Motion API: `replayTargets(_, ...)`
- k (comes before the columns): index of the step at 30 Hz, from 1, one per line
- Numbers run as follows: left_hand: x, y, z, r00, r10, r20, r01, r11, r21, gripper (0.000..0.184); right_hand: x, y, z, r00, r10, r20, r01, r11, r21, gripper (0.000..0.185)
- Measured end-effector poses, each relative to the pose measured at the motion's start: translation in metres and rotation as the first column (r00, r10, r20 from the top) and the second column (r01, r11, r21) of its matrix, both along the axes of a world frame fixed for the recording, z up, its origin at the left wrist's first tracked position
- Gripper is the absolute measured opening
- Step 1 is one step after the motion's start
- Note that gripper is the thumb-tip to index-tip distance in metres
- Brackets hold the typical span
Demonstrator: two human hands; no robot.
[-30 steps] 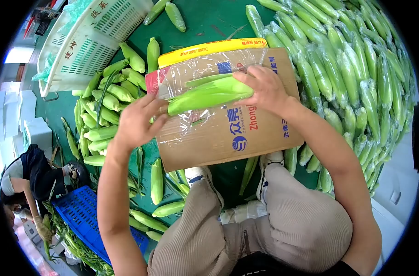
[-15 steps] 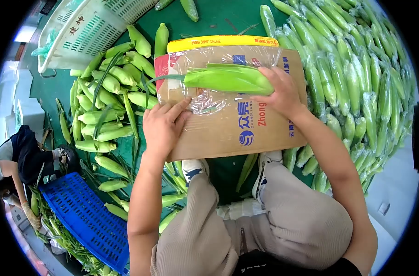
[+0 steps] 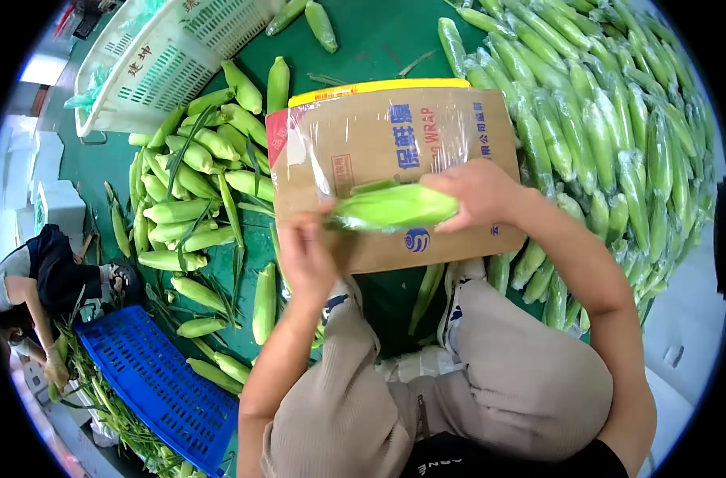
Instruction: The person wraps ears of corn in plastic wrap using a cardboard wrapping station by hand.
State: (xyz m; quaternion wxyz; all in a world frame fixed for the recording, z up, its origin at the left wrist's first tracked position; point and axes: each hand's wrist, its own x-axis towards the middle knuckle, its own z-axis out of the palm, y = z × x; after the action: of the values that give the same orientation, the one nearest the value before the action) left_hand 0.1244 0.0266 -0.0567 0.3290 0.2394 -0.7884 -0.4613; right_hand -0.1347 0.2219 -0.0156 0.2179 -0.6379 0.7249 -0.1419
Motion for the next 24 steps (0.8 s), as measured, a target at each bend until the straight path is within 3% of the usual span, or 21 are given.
replayTargets(3,-0.019,0.012,0.010,0.952,-0.205,0.226,0.288,0.851,-0.440,0.033,-0.002,-0.012,0.011,0.998,0.007,0.058,-0.017,0.986,0.166,0.075)
replayTargets(4,-0.025,0.013,0.022,0.910,-0.223,0.349,0.374,0.805,-0.460,0.056,-0.003,-0.010,0.008,0.998,0.026,-0.057,-0.024,0.999,0.040,0.074)
replayTargets(5,-0.032,0.008,0.028,0.867,-0.239,0.437,0.441,0.775,-0.452,0.066,-0.004,-0.011,0.005,0.983,0.042,-0.181,-0.056,0.996,-0.074,0.073)
replayTargets(6,-0.042,0.003,0.028,0.838,-0.259,0.480,0.481,0.767,-0.425,0.066,-0.007,-0.014,0.003,0.950,0.045,-0.310,-0.106,0.978,-0.182,0.071)
replayTargets(7,-0.051,-0.004,0.028,0.807,-0.275,0.522,0.516,0.759,-0.397,0.066,-0.006,-0.017,0.000,0.961,-0.015,-0.276,-0.056,0.967,-0.249,0.071)
replayTargets(9,-0.084,-0.025,0.028,0.803,-0.155,0.576,0.507,0.685,-0.523,0.067,-0.005,-0.027,-0.008,0.973,-0.110,-0.202,0.030,0.931,-0.364,0.070)
replayTargets(10,-0.107,-0.041,0.028,0.838,-0.023,0.545,0.438,0.622,-0.649,0.064,-0.007,-0.035,-0.006,0.947,-0.158,-0.281,-0.004,0.865,-0.502,0.072)
replayTargets(13,-0.173,-0.087,0.037,0.884,0.273,0.379,0.243,0.424,-0.873,0.053,-0.019,-0.065,0.003,0.882,-0.158,-0.443,-0.037,0.916,-0.399,0.074)
replayTargets(15,-0.196,-0.101,0.039,0.942,0.225,0.250,0.099,0.523,-0.846,0.047,-0.040,-0.088,-0.007,0.902,-0.124,-0.414,-0.033,0.936,-0.351,0.072)
replayTargets(16,-0.197,-0.096,0.042,0.974,0.126,0.188,0.058,0.663,-0.746,0.042,-0.050,-0.096,-0.010,0.910,-0.122,-0.397,-0.020,0.942,-0.336,0.071)
replayTargets(17,-0.189,-0.090,0.048,0.977,0.013,0.215,0.129,0.762,-0.635,0.042,-0.057,-0.104,-0.014,0.919,-0.151,-0.365,0.030,0.948,-0.317,0.069)
replayTargets(19,-0.164,-0.063,0.050,0.936,-0.155,0.315,0.301,0.817,-0.492,0.051,-0.064,-0.117,-0.022,0.934,-0.208,-0.291,0.122,0.949,-0.290,0.066)
replayTargets(20,-0.154,-0.047,0.048,0.915,-0.170,0.367,0.366,0.733,-0.574,0.059,-0.063,-0.118,-0.021,0.953,-0.284,-0.108,0.246,0.929,-0.276,0.066)
replayTargets(22,-0.136,-0.022,0.044,0.864,-0.148,0.482,0.472,0.572,-0.671,0.073,-0.054,-0.111,0.008,0.942,-0.312,0.126,0.314,0.949,0.005,0.072)
replayTargets(23,-0.132,-0.020,0.032,0.898,-0.107,0.426,0.418,0.508,-0.753,0.074,-0.050,-0.105,0.016,0.914,-0.332,0.234,0.301,0.940,0.160,0.075)
replayTargets(24,-0.128,-0.023,0.025,0.922,-0.092,0.376,0.377,0.437,-0.817,0.072,-0.048,-0.095,0.008,0.858,-0.188,0.478,0.187,0.981,0.050,0.088)
